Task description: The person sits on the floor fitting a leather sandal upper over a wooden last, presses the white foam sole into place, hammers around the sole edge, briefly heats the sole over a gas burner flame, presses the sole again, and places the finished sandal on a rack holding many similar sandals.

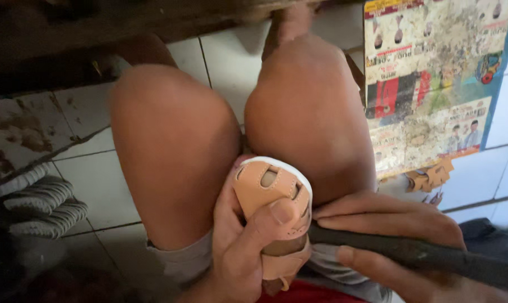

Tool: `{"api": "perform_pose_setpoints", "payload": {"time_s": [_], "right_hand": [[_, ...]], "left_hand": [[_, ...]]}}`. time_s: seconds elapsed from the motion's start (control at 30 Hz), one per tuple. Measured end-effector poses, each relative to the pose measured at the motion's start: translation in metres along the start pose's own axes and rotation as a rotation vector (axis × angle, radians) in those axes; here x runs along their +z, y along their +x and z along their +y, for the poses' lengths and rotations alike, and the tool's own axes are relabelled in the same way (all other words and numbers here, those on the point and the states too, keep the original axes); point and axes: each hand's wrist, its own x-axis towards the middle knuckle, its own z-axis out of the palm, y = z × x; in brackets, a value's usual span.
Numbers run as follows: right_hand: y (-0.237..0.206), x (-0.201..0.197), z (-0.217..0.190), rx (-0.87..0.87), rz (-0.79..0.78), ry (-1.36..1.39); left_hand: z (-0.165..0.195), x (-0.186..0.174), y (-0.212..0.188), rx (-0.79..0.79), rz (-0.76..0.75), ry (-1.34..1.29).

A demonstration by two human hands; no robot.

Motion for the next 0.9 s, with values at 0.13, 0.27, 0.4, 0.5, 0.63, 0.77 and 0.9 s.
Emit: {"api": "perform_pose_setpoints", "payload": {"time_s": [0.13, 0.27, 0.4, 0.5, 0.63, 0.77, 0.9], "right_hand": [[-0.004, 0.007, -0.002, 0.012, 0.137, 0.007], [-0.004, 0.004, -0.002, 0.18, 0.112, 0.094], [0.004, 0.01, -0.005, 0.154, 0.258, 0.252], [0.009, 0.014, -0.01, 0.147, 0.324, 0.318], [0.013, -0.006, -0.012, 0.288, 0.152, 0.149], [0.019, -0.004, -0.016, 0.135, 0.201, 0.29], [0.023, 0.008, -0.028, 0.177, 0.327, 0.421]], "left_hand": [[0.001, -0.003, 0.002, 0.069, 0.007, 0.088], [0.002, -0.003, 0.003, -0.003, 0.058, 0.037], [0.001, -0.003, 0.007, -0.039, 0.173, -0.012], [0.002, -0.007, 0.007, -0.057, 0.047, -0.072], [0.002, -0.009, 0.003, -0.121, 0.068, -0.119], [0.001, -0.002, 0.003, -0.081, 0.072, -0.125], [0.004, 0.001, 0.005, -0.037, 0.02, -0.101]]}}
